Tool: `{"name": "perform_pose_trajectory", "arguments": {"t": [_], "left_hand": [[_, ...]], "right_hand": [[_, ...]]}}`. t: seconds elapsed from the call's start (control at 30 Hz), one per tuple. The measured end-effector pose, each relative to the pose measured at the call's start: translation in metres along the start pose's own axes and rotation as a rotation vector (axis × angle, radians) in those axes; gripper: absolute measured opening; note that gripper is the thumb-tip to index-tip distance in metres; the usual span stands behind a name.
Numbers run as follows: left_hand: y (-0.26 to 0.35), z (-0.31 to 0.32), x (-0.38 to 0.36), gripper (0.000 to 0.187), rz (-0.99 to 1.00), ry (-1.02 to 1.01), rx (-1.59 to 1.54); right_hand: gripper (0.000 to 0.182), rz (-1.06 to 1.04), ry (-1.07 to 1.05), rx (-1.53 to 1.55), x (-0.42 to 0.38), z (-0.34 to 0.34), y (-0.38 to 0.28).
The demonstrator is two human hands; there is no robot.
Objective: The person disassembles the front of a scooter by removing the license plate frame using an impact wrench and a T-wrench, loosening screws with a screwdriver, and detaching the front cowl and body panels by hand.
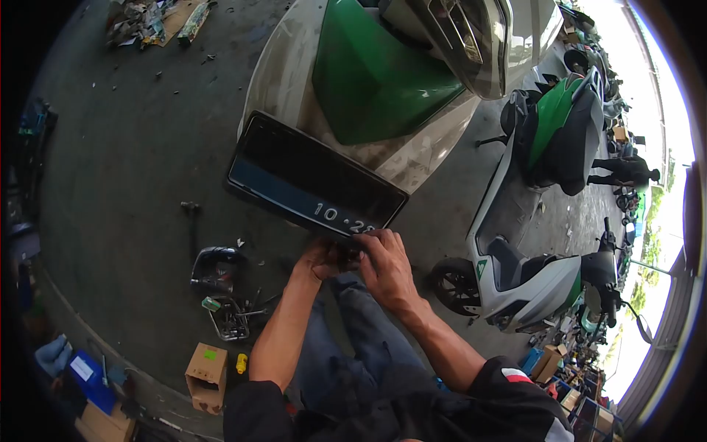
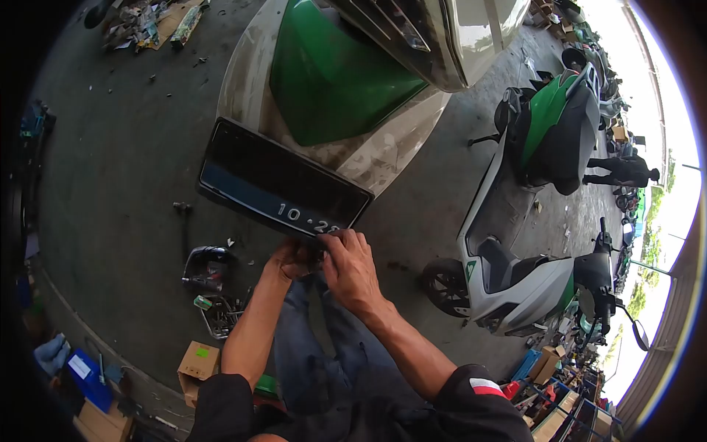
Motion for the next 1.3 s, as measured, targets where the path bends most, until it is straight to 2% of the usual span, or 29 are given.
{"name": "perform_pose_trajectory", "arguments": {"t": [0.13, 0.2, 0.43, 0.53, 0.73, 0.8, 0.83, 0.9, 0.93, 0.97, 1.03, 1.1, 1.13, 1.2, 1.23, 1.3], "left_hand": [[0.0, -0.007, 0.0, 0.043, 0.013, 0.066, -0.056], [0.001, -0.007, -0.002, 0.043, 0.028, 0.071, 0.037], [0.005, -0.006, 0.0, 0.043, -0.001, 0.055, 0.001], [-0.001, -0.003, -0.001, 0.042, -0.009, -0.011, -0.082], [0.005, -0.004, 0.002, 0.039, -0.033, -0.081, -0.053], [0.012, -0.013, -0.012, 0.036, 0.142, 0.119, 0.136], [0.007, -0.002, -0.023, 0.036, 0.143, 0.121, 0.139], [0.013, 0.015, -0.044, 0.03, 0.384, 0.279, 0.458], [0.004, 0.022, -0.048, 0.03, 0.384, 0.284, 0.451], [0.001, 0.031, -0.053, 0.026, 0.466, 0.284, 0.551], [-0.003, 0.04, -0.052, 0.022, 0.564, 0.299, 0.641], [0.006, 0.039, -0.051, 0.021, 0.617, 0.501, 0.99], [0.012, 0.037, -0.055, 0.021, 0.634, 0.514, 0.975], [0.016, 0.048, -0.056, 0.024, 0.674, 0.427, 1.208], [0.016, 0.045, -0.056, 0.024, 0.689, 0.437, 1.19], [0.021, 0.046, -0.055, 0.025, 0.856, 0.371, 1.243]], "right_hand": [[0.037, -0.023, -0.006, 0.007, -0.001, 0.0, 0.004], [0.039, -0.029, -0.024, 0.004, 0.002, 0.0, 0.005], [0.039, -0.034, -0.045, 0.008, 0.002, 0.002, 0.005], [0.039, -0.021, -0.072, -0.002, -0.001, 0.002, 0.008], [0.04, -0.036, -0.136, -0.005, 0.002, 0.002, 0.001], [0.04, -0.022, -0.158, 0.016, 0.006, -0.002, -0.001], [0.04, -0.019, -0.188, 0.03, 0.007, -0.005, -0.002], [0.039, -0.02, -0.222, 0.044, 0.01, -0.008, -0.001], [0.039, 0.007, -0.186, 0.066, 0.011, -0.012, 0.001], [0.038, 0.034, -0.154, 0.088, 0.013, -0.015, 0.002], [0.035, -0.02, -0.112, 0.062, 0.026, -0.023, -0.011], [0.033, -0.001, -0.108, 0.113, 0.039, -0.025, -0.027], [0.033, -0.016, -0.127, 0.113, 0.048, -0.022, -0.038], [0.032, -0.112, -0.132, 0.19, 0.065, -0.019, -0.064], [0.032, -0.124, -0.151, 0.184, 0.071, -0.014, -0.073], [0.031, -0.172, -0.218, 0.203, 0.084, 0.0, -0.093]]}}
Point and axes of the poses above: each hand's wrist, its own x-axis towards the middle knuckle, its own z-axis out of the palm, y = z × x, the point moved 8 cm from there along x, towards the middle knuckle, and after that the axes turned 5 degrees about y, right-handed, at the moved point
